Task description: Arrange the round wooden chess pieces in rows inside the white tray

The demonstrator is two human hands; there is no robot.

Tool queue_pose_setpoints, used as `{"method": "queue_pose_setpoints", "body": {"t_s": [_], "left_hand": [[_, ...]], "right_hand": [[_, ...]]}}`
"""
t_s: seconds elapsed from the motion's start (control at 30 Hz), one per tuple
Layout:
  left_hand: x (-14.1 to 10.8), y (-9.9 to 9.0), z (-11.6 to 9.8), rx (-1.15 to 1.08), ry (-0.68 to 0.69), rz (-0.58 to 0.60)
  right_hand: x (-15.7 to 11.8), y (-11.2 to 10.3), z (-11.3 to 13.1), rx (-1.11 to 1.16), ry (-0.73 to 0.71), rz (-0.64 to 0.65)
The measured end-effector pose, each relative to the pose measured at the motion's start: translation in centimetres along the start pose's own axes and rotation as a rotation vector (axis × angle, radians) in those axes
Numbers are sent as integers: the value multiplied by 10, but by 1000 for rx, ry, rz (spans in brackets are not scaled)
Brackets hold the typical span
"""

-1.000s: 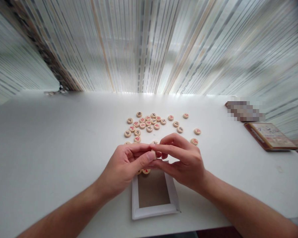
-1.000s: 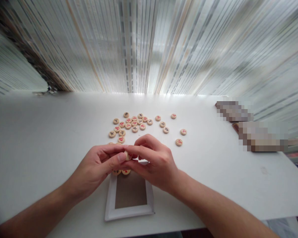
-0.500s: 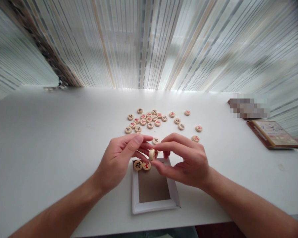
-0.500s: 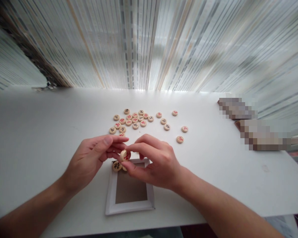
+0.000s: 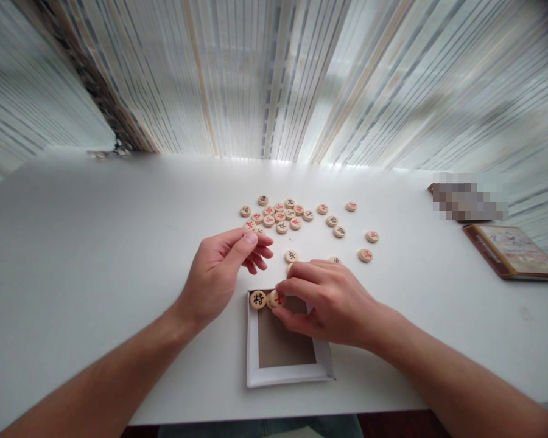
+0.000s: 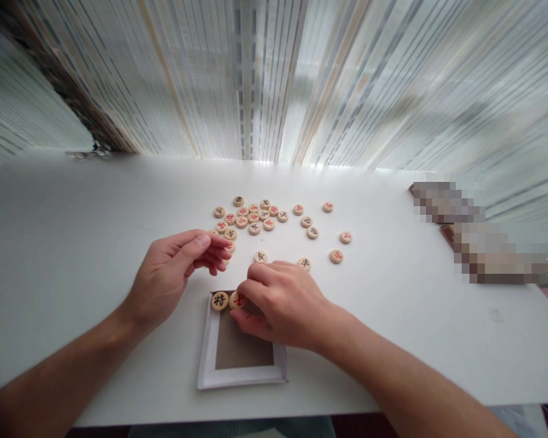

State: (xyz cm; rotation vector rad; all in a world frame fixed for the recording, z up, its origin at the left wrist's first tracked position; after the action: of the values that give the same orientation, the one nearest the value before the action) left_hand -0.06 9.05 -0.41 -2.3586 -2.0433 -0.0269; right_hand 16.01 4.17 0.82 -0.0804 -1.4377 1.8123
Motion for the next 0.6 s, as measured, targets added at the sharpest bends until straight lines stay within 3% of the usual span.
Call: {"method": "queue_pose_setpoints", "body": {"t_s": [0.6], "left_hand": [[0, 0, -1, 7, 12, 23]], "right_hand": [[-3, 1, 5, -21, -90, 44]]}}
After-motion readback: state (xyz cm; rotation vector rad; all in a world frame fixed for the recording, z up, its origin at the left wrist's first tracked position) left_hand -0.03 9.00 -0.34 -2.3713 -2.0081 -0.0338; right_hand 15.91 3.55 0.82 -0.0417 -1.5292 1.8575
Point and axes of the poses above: each hand's wrist, its own x-axis towards the middle knuckle, its own y-axis out of the palm, z = x × y, the point moved 7 cm from there along x, towards the middle knuckle, and after that the axes turned 4 degrees about x, right-handed, at the moved point
